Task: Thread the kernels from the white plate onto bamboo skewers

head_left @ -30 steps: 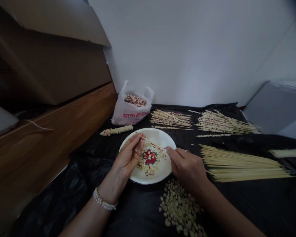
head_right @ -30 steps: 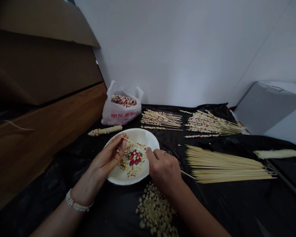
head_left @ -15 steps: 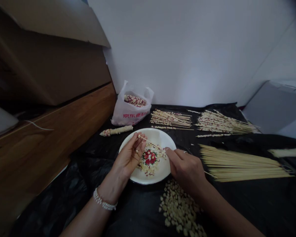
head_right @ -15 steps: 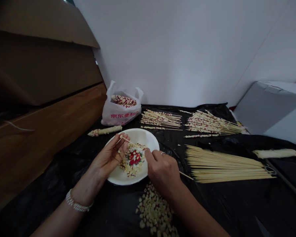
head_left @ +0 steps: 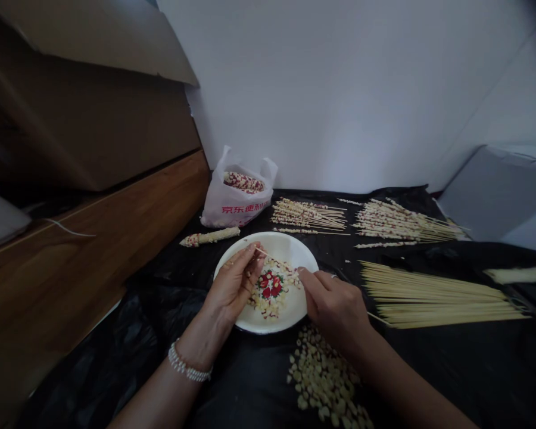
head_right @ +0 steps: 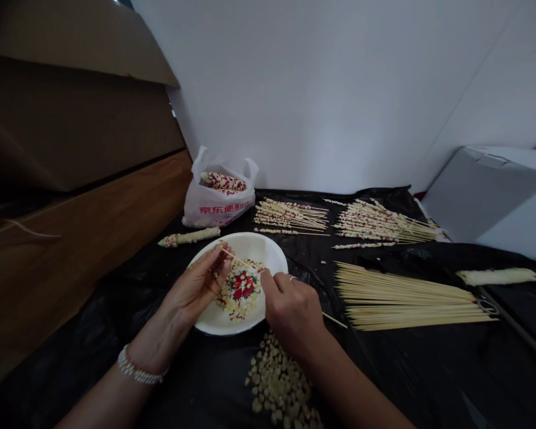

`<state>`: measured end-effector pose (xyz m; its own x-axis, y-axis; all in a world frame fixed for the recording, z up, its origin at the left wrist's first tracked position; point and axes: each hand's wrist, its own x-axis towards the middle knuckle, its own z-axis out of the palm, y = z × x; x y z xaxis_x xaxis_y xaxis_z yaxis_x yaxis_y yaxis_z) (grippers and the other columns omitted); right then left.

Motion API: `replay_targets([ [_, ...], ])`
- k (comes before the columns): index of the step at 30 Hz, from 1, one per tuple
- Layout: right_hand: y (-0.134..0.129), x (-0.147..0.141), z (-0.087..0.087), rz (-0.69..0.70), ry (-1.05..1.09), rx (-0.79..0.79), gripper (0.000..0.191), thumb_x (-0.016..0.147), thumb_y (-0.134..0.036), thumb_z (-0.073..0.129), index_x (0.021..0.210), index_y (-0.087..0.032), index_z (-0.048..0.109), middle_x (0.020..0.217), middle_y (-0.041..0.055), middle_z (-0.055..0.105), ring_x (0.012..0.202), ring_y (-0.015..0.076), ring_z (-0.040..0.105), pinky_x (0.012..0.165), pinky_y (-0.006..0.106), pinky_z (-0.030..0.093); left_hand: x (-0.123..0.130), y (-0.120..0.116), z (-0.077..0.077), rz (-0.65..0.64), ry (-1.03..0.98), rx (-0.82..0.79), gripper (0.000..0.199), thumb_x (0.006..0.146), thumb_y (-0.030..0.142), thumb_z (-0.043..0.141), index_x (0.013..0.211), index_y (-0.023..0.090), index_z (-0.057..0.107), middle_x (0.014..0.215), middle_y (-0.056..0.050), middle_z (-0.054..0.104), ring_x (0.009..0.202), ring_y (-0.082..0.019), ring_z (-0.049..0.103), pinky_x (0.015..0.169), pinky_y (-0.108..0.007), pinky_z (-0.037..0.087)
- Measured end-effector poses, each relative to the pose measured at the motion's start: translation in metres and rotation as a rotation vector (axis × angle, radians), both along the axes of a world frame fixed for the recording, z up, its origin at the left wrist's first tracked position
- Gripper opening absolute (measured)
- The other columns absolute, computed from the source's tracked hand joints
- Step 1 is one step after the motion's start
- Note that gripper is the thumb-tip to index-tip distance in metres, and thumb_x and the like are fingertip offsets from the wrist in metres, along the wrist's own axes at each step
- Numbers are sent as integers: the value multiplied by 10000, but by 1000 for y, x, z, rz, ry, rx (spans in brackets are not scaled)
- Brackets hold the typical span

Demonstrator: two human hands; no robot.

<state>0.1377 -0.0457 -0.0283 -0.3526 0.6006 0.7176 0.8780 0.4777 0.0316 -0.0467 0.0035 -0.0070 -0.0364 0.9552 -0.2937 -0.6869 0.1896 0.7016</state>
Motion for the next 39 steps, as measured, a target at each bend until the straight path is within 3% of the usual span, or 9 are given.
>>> replay_targets([
  [4,-1,-1,-1,19,6,-26,260,914,-159,454,1051,-114,670,674,21,621,567,134,548,534,274,323,4,-6,3,-93,73,8,125,813,59,615,878,81,720,793,-76,722,674,-89,669,633,-142,568],
  [10,-2,-4,-1,68,38,-3,256,928,-150,439,1069,-102,647,684,26,626,572,129,547,550,259,347,4,-12,2,-381,193,56,134,749,148,719,873,101,737,814,-72,727,730,-93,663,698,-145,539],
  [15,-4,-8,2,130,84,-23,234,936,-142,425,967,-111,655,666,28,610,583,128,559,571,246,374,5,-15,0,-506,287,84,160,723,180,747,867,110,741,909,-83,734,842,-128,668,797,-201,524],
  [20,-4,-6,2,103,73,-23,214,918,-132,455,986,-113,657,673,29,617,582,131,568,565,248,376,4,-15,5,-492,165,78,320,764,67,651,1075,135,682,1036,-99,713,991,-164,653,906,-249,495],
  [23,-1,-3,1,80,72,-11,220,910,-132,475,1030,-102,656,680,33,626,595,139,582,569,255,382,1,-12,5,-453,12,65,643,626,-154,476,1166,159,629,1126,-87,689,1094,-171,620,999,-285,446],
  [26,0,-1,1,63,70,5,219,909,-133,478,1019,-101,664,699,42,641,603,136,590,572,251,385,0,-9,2,-399,-55,53,845,514,-204,365,1238,177,578,1167,-89,673,1133,-180,604,1037,-326,425],
  [33,0,0,2,45,51,2,236,921,-140,459,1025,-101,667,720,47,660,614,120,589,565,239,392,4,-9,3,-278,-69,-50,730,668,-178,399,1297,171,527,1222,-138,638,1123,-220,615,995,-348,474],
  [39,0,1,1,40,42,-3,239,924,-157,463,1035,-104,667,715,42,654,598,121,579,545,251,382,5,-8,7,-235,-32,-56,420,801,-72,492,1195,55,566,1157,-210,655,1093,-225,633,923,-265,517],
])
